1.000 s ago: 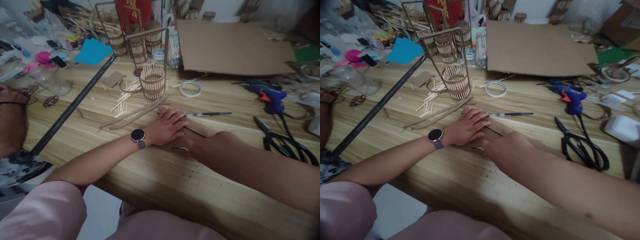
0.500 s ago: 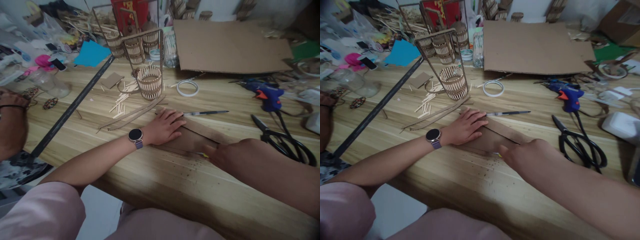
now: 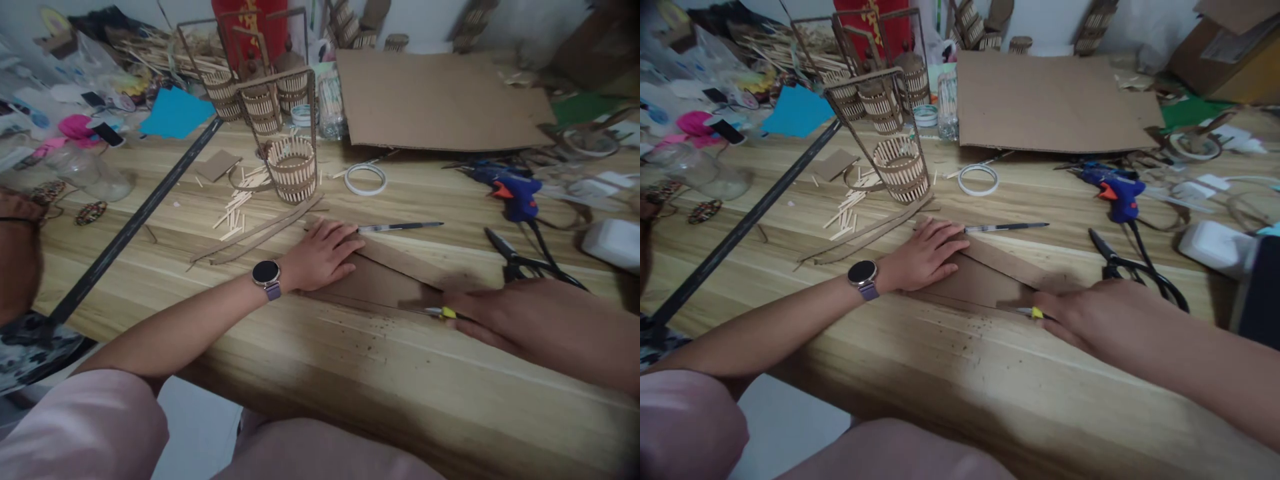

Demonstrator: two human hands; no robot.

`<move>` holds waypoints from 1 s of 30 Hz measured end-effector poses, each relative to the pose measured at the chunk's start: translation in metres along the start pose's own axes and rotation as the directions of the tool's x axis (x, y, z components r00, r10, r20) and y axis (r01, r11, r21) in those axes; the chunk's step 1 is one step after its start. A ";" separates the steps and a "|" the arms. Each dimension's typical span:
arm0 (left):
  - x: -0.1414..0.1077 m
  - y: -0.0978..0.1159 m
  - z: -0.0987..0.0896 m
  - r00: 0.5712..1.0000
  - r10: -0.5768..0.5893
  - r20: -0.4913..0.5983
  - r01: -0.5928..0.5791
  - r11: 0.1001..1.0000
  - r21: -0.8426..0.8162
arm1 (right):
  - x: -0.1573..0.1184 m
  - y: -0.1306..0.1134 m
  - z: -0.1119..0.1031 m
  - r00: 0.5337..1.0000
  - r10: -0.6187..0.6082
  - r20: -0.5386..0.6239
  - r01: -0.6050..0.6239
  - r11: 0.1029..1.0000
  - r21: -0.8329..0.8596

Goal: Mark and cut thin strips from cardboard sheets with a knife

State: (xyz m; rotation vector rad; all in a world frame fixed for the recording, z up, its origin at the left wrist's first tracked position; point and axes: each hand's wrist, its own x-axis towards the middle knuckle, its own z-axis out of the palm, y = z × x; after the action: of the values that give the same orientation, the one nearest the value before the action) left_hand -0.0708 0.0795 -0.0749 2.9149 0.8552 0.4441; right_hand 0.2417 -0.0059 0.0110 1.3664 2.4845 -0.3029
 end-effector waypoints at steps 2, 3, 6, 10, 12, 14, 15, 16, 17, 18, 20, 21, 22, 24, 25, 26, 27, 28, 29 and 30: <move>0.000 0.002 -0.001 0.999 -0.021 -0.037 0.021 1.000 0.004 | -0.003 0.006 -0.002 0.994 0.047 0.096 -0.049 0.999 0.022; -0.001 0.004 -0.003 0.998 -0.037 -0.056 0.037 0.999 0.007 | -0.003 0.008 -0.003 0.987 0.114 0.112 -0.114 0.993 -0.001; -0.002 0.008 -0.007 0.995 -0.059 -0.075 0.061 0.998 0.024 | 0.004 0.008 0.000 0.948 0.307 0.085 -0.297 0.949 -0.109; -0.003 0.007 -0.009 0.999 0.003 -0.040 -0.003 1.000 0.011 | 0.023 0.006 0.003 0.917 0.387 0.094 -0.375 0.919 -0.122; -0.003 0.005 -0.008 0.999 0.031 -0.035 -0.031 0.999 -0.014 | 0.031 0.006 -0.001 0.906 0.417 0.077 -0.409 0.907 -0.101; -0.002 0.003 -0.007 0.999 0.044 -0.032 -0.046 0.998 -0.045 | 0.035 0.004 -0.008 0.892 0.450 0.044 -0.444 0.890 -0.103; -0.002 0.003 -0.008 0.998 0.050 -0.025 -0.051 0.997 -0.056 | 0.036 0.003 -0.011 0.889 0.458 0.026 -0.452 0.885 -0.114; -0.001 0.003 -0.009 0.998 0.056 -0.010 -0.056 0.996 -0.062 | 0.037 0.002 -0.014 0.888 0.460 0.008 -0.455 0.881 -0.127; 0.000 0.005 -0.011 0.998 0.065 0.014 -0.064 0.996 -0.062 | 0.037 0.001 -0.015 0.890 0.456 -0.003 -0.452 0.881 -0.140; 0.001 0.007 -0.014 0.996 0.078 0.046 -0.075 0.996 -0.057 | 0.037 0.000 -0.016 0.892 0.452 -0.011 -0.448 0.881 -0.150; 0.004 0.015 -0.022 0.988 0.092 0.126 -0.089 0.996 -0.033 | 0.036 -0.001 -0.016 0.898 0.441 -0.014 -0.437 0.886 -0.154; 0.006 0.020 -0.027 0.982 0.082 0.168 -0.080 0.997 -0.019 | 0.036 -0.001 -0.015 0.895 0.446 -0.012 -0.442 0.884 -0.153; 0.008 0.025 -0.031 0.977 0.054 0.205 -0.054 0.999 -0.006 | 0.037 0.000 -0.014 0.892 0.452 -0.010 -0.448 0.881 -0.150; 0.012 0.035 -0.038 0.962 -0.023 0.273 0.028 0.999 -0.016 | 0.037 0.001 -0.012 0.892 0.453 -0.009 -0.450 0.883 -0.129; 0.013 0.039 -0.041 0.949 -0.056 0.310 0.074 0.996 -0.046 | 0.037 0.002 -0.011 0.892 0.451 -0.010 -0.449 0.886 -0.117; 0.014 0.042 -0.043 0.933 -0.080 0.352 0.117 0.989 -0.086 | 0.037 0.003 -0.010 0.893 0.449 -0.011 -0.448 0.888 -0.106; 0.015 0.045 -0.046 0.914 -0.093 0.396 0.154 0.980 -0.124 | 0.036 0.004 -0.010 0.896 0.443 -0.012 -0.442 0.892 -0.091; 0.015 0.047 -0.049 0.893 -0.097 0.439 0.183 0.970 -0.158 | 0.036 0.005 -0.009 0.897 0.442 -0.013 -0.442 0.894 -0.075; 0.015 0.048 -0.052 0.873 -0.092 0.479 0.206 0.960 -0.190 | 0.036 0.007 -0.008 0.895 0.445 -0.014 -0.445 0.893 -0.062; 0.014 0.048 -0.056 0.852 -0.077 0.517 0.225 0.947 -0.229 | 0.035 0.008 -0.007 0.893 0.450 -0.016 -0.450 0.891 -0.049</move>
State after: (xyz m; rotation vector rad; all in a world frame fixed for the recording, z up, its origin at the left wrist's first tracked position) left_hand -0.0509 0.0459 -0.0110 2.4839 0.8442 -0.1960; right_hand 0.2296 0.0284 0.0053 1.8621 2.0730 -0.1292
